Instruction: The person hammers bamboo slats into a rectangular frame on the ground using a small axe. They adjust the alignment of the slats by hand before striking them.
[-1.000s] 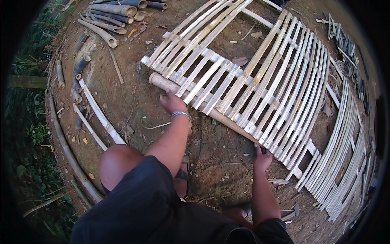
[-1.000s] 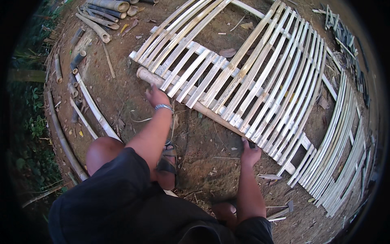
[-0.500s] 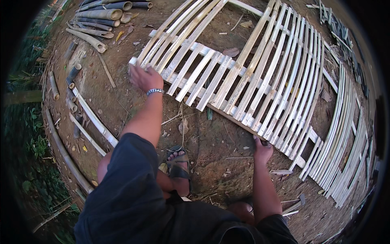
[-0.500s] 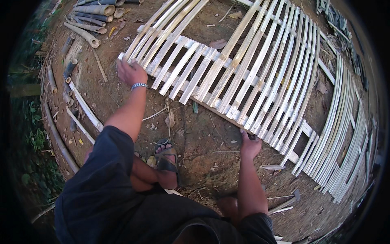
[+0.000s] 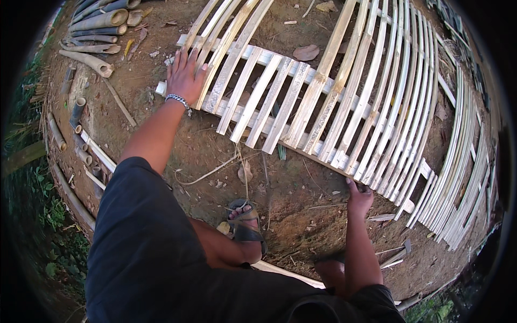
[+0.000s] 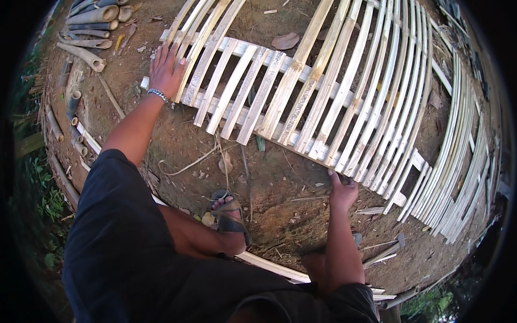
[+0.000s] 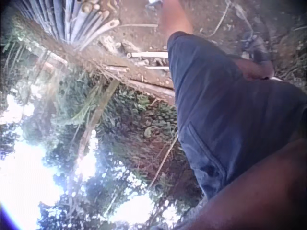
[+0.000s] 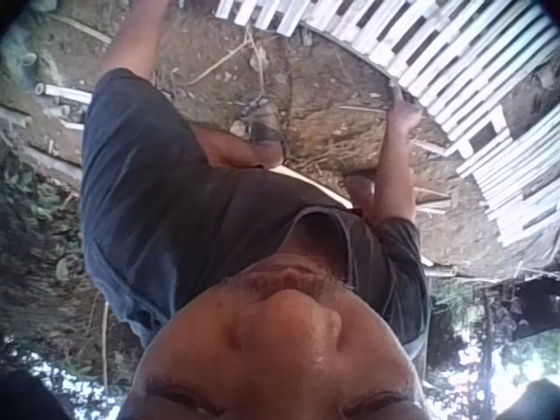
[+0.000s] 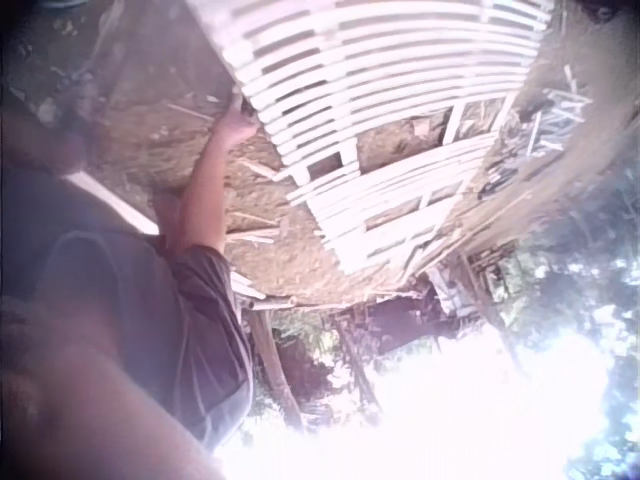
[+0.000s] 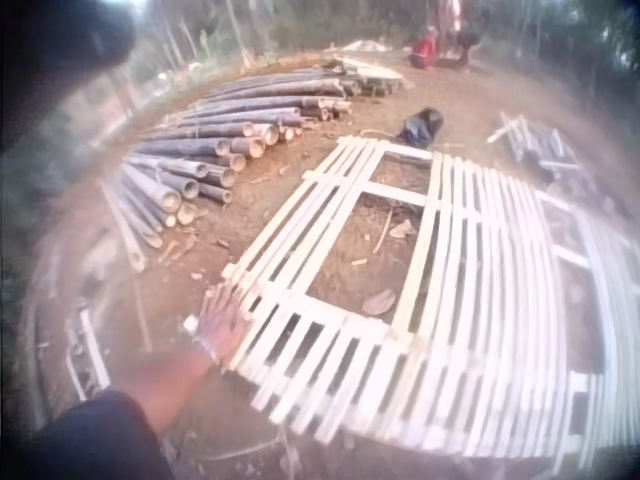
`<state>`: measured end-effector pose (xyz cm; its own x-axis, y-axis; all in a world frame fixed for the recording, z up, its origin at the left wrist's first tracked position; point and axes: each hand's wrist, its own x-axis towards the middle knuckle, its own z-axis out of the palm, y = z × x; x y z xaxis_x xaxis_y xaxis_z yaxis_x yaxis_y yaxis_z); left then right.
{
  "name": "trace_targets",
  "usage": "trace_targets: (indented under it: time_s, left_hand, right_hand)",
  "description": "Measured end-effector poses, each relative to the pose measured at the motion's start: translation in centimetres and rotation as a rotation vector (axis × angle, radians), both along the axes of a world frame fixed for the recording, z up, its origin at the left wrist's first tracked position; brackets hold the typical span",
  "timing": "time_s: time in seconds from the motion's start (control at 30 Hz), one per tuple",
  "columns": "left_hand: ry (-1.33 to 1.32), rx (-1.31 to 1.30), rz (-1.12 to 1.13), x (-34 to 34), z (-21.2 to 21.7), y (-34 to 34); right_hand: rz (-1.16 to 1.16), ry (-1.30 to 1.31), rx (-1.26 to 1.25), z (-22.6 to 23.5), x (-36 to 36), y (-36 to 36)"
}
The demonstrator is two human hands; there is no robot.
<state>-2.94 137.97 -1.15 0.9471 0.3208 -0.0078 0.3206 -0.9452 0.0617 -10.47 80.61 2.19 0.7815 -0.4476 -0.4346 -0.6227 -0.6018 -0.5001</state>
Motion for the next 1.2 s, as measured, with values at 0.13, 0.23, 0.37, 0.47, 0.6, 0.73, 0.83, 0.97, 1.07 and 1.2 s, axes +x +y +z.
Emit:
trace_targets:
  time_s: [0.13,0.23,0.37,0.47,0.6,0.73,0.83,0.97,1.07,1.2]
  left_hand:
    - [-0.032,-0.018,-0.046,0.1,-0.1,0.1]
    - [-0.051,-0.032,-0.056,0.1,-0.2,0.2]
    - [-0.037,-0.054,-0.041,0.0,0.2,-0.2]
    - [-0.023,-0.038,-0.044,0.0,0.5,-0.3]
    - [0.000,-0.017,-0.034,-0.2,0.9,0.8]
    - [0.015,0.045,-0.042,1.0,0.4,-0.2]
    - [-0.113,0.055,-0.203,2.1,-2.6,-0.3]
    - [-0.226,0.104,-0.314,0.2,-4.2,5.5]
    - [-0.192,0.053,-0.305,0.1,-4.5,5.6]
    - [-0.153,0.048,-0.259,0.4,-4.9,6.7]
  right_hand:
    - [0.016,0.089,-0.149,0.8,-0.4,0.4]
    - [-0.002,0.118,-0.123,0.5,-0.5,0.4]
    - [0.106,0.166,-0.168,1.7,-0.8,0.2]
    - [0.209,0.165,-0.203,2.7,-3.6,-2.2]
    - [0.213,0.273,-0.410,6.3,-6.5,-4.7]
    - [0.069,0.287,-0.463,8.1,-9.5,-8.9]
    - [-0.136,0.328,-0.531,6.7,-14.5,-17.1]
    - [-0.469,0.442,-0.675,3.7,-14.5,-23.8]
    - [-0.688,0.449,-0.778,4.3,-16.7,-28.3]
    - [-0.765,0.439,-0.846,2.4,-20.7,-34.9]
